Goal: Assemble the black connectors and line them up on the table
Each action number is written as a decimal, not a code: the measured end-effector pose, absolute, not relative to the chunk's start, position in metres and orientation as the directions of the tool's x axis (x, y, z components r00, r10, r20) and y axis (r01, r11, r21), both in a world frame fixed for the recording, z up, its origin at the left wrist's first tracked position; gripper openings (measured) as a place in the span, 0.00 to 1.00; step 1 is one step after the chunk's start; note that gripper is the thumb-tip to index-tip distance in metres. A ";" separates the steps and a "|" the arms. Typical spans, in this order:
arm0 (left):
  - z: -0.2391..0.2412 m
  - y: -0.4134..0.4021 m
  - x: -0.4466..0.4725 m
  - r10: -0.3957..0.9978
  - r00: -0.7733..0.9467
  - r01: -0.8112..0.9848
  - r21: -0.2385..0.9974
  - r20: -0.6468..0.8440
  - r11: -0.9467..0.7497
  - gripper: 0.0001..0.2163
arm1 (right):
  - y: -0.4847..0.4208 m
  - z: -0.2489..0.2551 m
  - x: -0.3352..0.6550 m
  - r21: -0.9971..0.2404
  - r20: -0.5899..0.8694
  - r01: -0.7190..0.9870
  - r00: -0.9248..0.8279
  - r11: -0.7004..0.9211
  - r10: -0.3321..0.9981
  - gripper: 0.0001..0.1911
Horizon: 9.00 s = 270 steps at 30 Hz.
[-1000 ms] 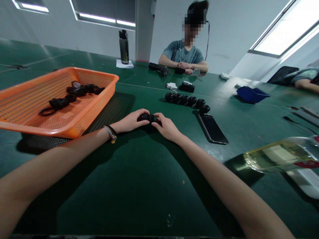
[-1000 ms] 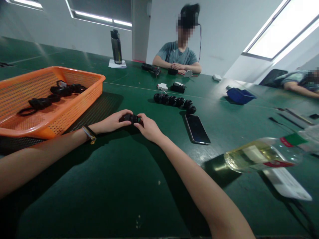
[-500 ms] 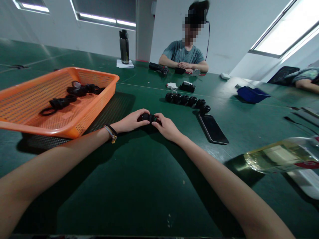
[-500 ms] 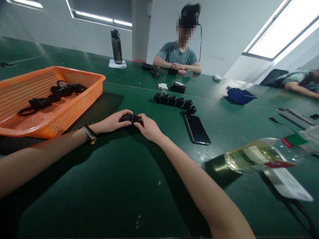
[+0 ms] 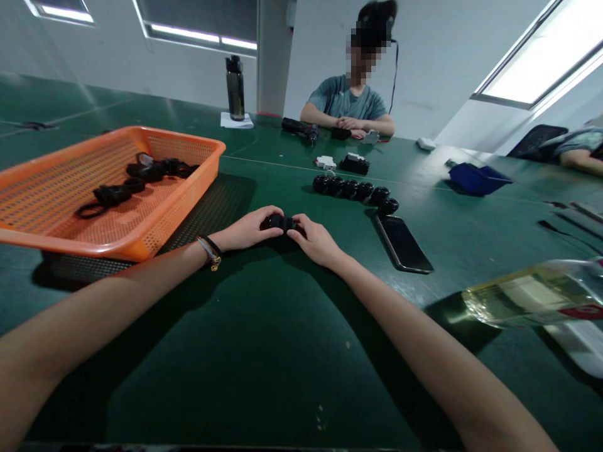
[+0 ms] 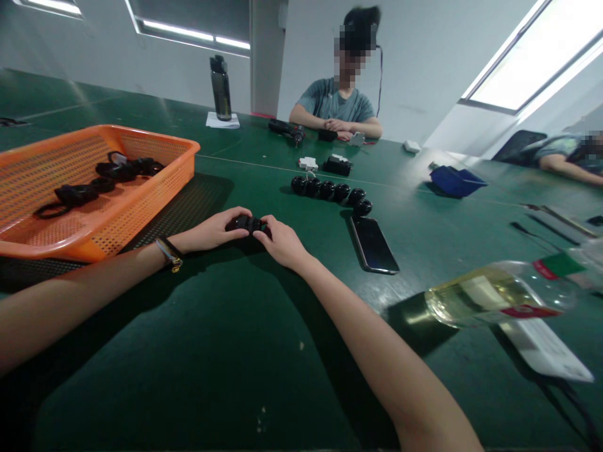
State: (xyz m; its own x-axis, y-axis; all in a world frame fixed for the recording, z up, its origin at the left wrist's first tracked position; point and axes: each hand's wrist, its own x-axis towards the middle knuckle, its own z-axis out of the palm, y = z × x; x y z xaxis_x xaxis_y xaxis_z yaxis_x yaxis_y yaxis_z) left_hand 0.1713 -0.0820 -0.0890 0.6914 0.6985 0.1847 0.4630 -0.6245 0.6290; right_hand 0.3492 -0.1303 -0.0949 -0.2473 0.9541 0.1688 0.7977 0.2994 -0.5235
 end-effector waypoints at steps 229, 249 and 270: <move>-0.088 -0.084 0.172 0.690 0.701 0.473 0.608 0.178 -0.637 0.20 | -0.131 -0.095 0.348 -0.496 0.199 0.803 -0.265 0.330 0.944 0.12; -0.088 -0.083 0.172 0.691 0.700 0.476 0.605 0.179 -0.639 0.19 | -0.131 -0.101 0.354 -0.565 0.286 0.711 -0.306 0.418 0.908 0.18; -0.089 -0.083 0.172 0.685 0.707 0.471 0.606 0.176 -0.641 0.19 | -0.132 -0.097 0.351 -0.569 0.224 0.739 -0.281 0.360 0.933 0.15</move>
State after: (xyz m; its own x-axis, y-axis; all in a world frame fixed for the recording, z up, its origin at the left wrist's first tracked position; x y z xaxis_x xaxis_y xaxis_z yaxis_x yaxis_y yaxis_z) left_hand 0.1717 -0.0826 -0.0890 0.7067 0.6853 0.1756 0.4711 -0.6411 0.6059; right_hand 0.3509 -0.1321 -0.0973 -0.2812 0.9331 0.2243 0.7393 0.3596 -0.5693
